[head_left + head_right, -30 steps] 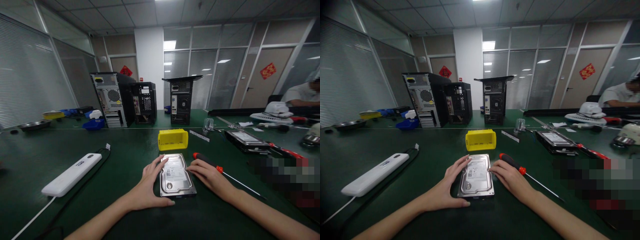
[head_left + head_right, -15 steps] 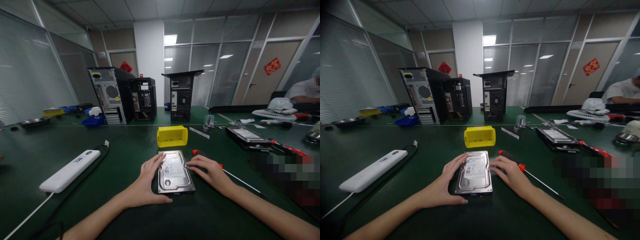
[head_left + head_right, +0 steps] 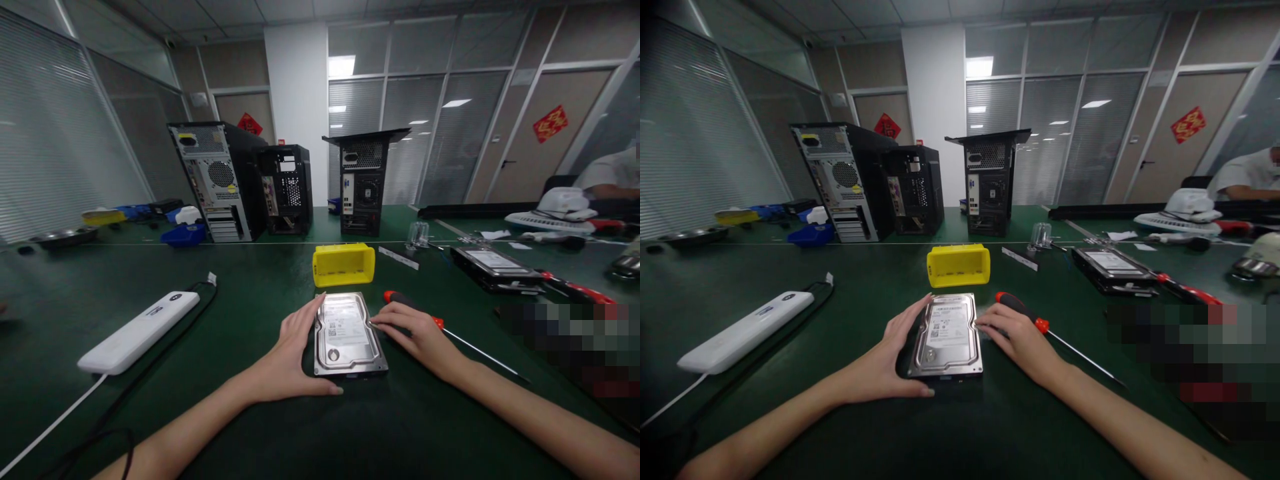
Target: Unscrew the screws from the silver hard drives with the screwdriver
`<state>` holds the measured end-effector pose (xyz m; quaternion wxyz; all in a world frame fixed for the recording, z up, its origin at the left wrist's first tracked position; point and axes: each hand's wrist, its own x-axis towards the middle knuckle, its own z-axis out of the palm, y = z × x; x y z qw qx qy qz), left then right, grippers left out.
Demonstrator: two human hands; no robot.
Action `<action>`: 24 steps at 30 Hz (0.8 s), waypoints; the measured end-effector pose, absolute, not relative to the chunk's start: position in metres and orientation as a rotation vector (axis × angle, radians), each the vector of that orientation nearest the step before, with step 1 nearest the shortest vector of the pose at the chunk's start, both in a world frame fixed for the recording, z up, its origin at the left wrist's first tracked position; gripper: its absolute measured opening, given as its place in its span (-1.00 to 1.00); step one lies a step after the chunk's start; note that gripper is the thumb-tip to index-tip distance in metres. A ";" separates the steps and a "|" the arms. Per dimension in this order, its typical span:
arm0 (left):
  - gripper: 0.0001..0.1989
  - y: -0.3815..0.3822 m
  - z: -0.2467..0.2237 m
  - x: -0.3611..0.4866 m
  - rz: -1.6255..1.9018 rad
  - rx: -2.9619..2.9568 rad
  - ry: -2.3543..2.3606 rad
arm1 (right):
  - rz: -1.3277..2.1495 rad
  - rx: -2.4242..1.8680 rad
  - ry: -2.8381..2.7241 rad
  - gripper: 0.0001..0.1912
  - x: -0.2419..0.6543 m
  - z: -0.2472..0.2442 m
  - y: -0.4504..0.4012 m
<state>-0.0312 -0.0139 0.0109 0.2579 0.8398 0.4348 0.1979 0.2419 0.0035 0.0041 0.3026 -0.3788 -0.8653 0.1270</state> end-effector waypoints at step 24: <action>-0.27 0.000 0.053 0.014 0.165 2.670 0.782 | 0.439 -1.731 -2.246 -0.39 0.298 0.026 0.031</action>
